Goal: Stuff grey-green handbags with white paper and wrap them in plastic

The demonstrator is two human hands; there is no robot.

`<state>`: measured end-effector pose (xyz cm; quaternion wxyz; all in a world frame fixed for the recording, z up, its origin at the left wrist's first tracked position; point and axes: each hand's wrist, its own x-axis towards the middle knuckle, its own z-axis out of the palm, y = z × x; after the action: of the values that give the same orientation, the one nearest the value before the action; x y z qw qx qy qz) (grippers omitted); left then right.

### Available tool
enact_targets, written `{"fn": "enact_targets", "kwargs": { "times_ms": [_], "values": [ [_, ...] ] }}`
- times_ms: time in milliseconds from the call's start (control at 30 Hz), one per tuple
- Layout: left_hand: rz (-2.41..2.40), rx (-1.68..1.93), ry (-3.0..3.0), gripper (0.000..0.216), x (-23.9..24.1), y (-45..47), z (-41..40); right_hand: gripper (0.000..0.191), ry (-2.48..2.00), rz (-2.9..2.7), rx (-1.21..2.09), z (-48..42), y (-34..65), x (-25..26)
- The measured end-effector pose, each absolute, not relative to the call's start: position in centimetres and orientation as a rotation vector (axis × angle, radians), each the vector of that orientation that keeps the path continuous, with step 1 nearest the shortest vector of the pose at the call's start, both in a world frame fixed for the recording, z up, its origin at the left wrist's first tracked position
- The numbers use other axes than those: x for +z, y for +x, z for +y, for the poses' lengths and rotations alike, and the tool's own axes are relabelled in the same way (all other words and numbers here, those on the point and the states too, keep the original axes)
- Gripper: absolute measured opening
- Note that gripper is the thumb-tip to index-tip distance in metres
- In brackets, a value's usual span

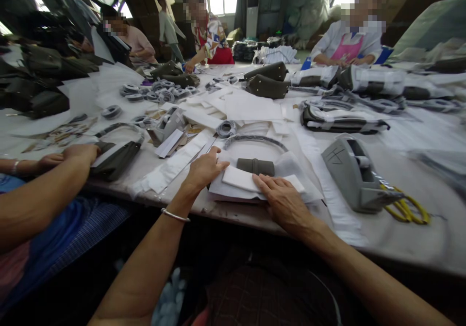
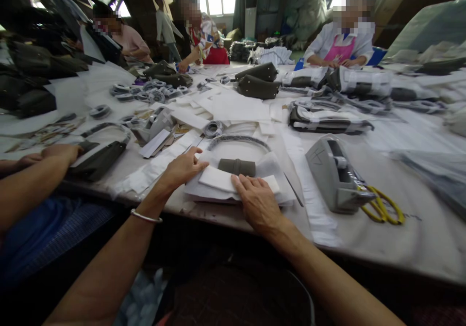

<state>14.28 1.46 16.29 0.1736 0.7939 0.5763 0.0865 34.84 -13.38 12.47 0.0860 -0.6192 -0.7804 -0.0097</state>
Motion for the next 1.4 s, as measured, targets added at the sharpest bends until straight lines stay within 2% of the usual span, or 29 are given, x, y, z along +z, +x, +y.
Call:
{"fn": "enact_targets", "kwargs": {
  "times_ms": [200,367,500,567,700,800,967,1100,1200,1400],
  "values": [
    [1.459,0.496,2.225,0.028,14.4,14.7,3.4,0.069,-1.842,-2.327,-0.016,-13.4,35.0,12.5],
    [1.451,0.484,2.289,0.022,12.8,14.9,4.2,0.071,-1.866,-2.332,-0.016,-13.2,34.7,12.4],
    [1.557,0.349,2.447,0.02,13.9,14.4,2.8,0.064,-1.868,-2.363,-0.049,-13.1,34.6,12.2],
    [1.569,0.415,2.618,0.023,15.3,14.6,1.5,0.06,-1.861,-2.377,-0.068,-13.2,34.6,12.2],
    [1.031,0.741,2.885,0.03,16.5,16.5,-2.1,0.05,-1.852,-2.374,-0.11,-13.3,34.6,12.1],
    [0.607,0.73,2.91,0.033,14.1,18.1,-4.8,0.042,-1.857,-2.359,-0.097,-13.2,34.3,11.9],
    [0.668,0.949,2.902,0.042,8.8,18.3,-6.5,0.038,-1.788,-2.405,-0.062,-12.9,35.0,12.7],
    [0.602,1.08,2.936,0.032,8.1,17.6,-6.5,0.039,-1.755,-2.489,-0.044,-13.5,36.9,13.9],
    [0.505,0.991,3.068,0.033,8.6,17.0,-7.1,0.04,-1.74,-2.483,-0.092,-14.2,37.8,13.6],
    [0.749,0.445,3.379,0.047,9.5,18.0,-9.8,0.04,-1.66,-2.453,-0.241,-14.9,38.0,11.3]
  ]
}}
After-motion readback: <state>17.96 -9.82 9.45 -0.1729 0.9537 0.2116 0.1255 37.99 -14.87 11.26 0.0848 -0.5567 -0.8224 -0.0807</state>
